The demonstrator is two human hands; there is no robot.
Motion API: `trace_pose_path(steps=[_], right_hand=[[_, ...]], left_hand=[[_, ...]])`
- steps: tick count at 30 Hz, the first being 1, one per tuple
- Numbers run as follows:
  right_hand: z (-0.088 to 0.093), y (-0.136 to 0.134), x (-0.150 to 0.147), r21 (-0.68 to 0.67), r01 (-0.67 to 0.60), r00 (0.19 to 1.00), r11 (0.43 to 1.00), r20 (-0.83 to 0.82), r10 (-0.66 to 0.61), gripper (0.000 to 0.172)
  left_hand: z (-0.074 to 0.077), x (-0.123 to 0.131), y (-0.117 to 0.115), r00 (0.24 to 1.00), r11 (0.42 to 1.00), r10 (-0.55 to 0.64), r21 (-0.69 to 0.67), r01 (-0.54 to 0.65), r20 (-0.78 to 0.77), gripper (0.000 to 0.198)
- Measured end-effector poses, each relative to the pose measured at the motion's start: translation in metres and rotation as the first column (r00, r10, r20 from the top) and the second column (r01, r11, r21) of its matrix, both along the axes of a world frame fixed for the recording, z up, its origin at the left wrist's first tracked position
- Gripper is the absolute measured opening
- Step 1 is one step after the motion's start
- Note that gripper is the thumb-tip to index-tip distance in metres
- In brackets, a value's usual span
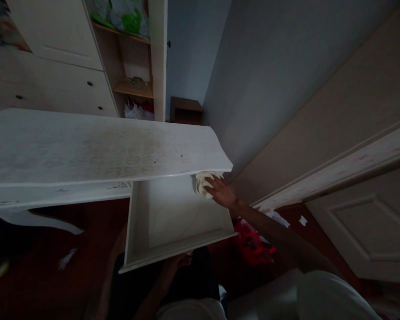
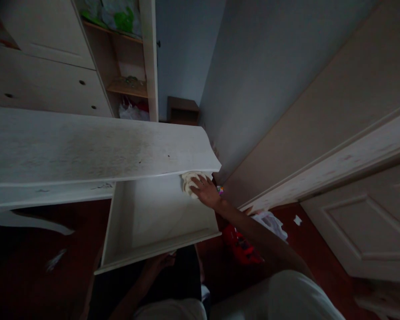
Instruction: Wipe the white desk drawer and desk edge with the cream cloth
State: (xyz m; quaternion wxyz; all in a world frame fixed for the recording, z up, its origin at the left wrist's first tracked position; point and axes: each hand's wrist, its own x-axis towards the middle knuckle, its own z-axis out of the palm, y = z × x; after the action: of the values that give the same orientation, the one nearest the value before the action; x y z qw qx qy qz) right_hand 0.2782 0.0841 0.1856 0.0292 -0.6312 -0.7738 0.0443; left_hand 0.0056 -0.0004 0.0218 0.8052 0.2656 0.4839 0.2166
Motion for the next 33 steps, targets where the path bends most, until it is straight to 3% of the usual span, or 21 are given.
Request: trace_pose_path(steps=[5, 12, 17, 20, 26, 30, 33], right_hand=[[0.002, -0.009, -0.014, 0.039, 0.122, 0.989, 0.992, 0.075, -0.125, 0.051], [-0.004, -0.058, -0.020, 0.038, 0.230, 0.969, 0.972, -0.095, -0.226, 0.056], [-0.001, -0.100, -0.030, -0.089, 0.256, 0.942, 0.963, -0.199, -0.269, 0.056], [-0.004, -0.109, -0.039, -0.163, 0.279, 0.930, 0.947, -0.202, -0.308, 0.057], [-0.032, -0.081, -0.051, -0.245, 0.321, 0.917, 0.915, -0.160, -0.365, 0.056], [-0.053, -0.054, -0.055, -0.182, 0.486, 0.866, 0.855, -0.033, -0.500, 0.059], [-0.060, -0.035, -0.055, -0.130, 0.529, 0.846, 0.839, 0.009, -0.533, 0.065]], left_hand=[[-0.004, 0.000, -0.004, 0.998, 0.998, 0.051, 0.037, -0.053, 0.033, 0.051], [-0.011, -0.004, -0.003, 0.995, 1.000, 0.019, 0.000, -0.019, 0.100, 0.051], [-0.017, -0.004, -0.001, 0.986, 0.999, 0.026, -0.049, -0.018, 0.167, 0.052], [-0.016, -0.003, -0.001, 0.983, 0.998, 0.041, -0.053, -0.032, 0.176, 0.053], [-0.012, -0.004, -0.001, 0.983, 0.998, 0.034, -0.064, -0.023, 0.183, 0.054], [-0.010, -0.005, -0.004, 0.987, 0.999, 0.023, -0.029, -0.019, 0.159, 0.054], [-0.007, -0.007, -0.006, 0.982, 1.000, 0.029, 0.006, -0.030, 0.184, 0.055]])
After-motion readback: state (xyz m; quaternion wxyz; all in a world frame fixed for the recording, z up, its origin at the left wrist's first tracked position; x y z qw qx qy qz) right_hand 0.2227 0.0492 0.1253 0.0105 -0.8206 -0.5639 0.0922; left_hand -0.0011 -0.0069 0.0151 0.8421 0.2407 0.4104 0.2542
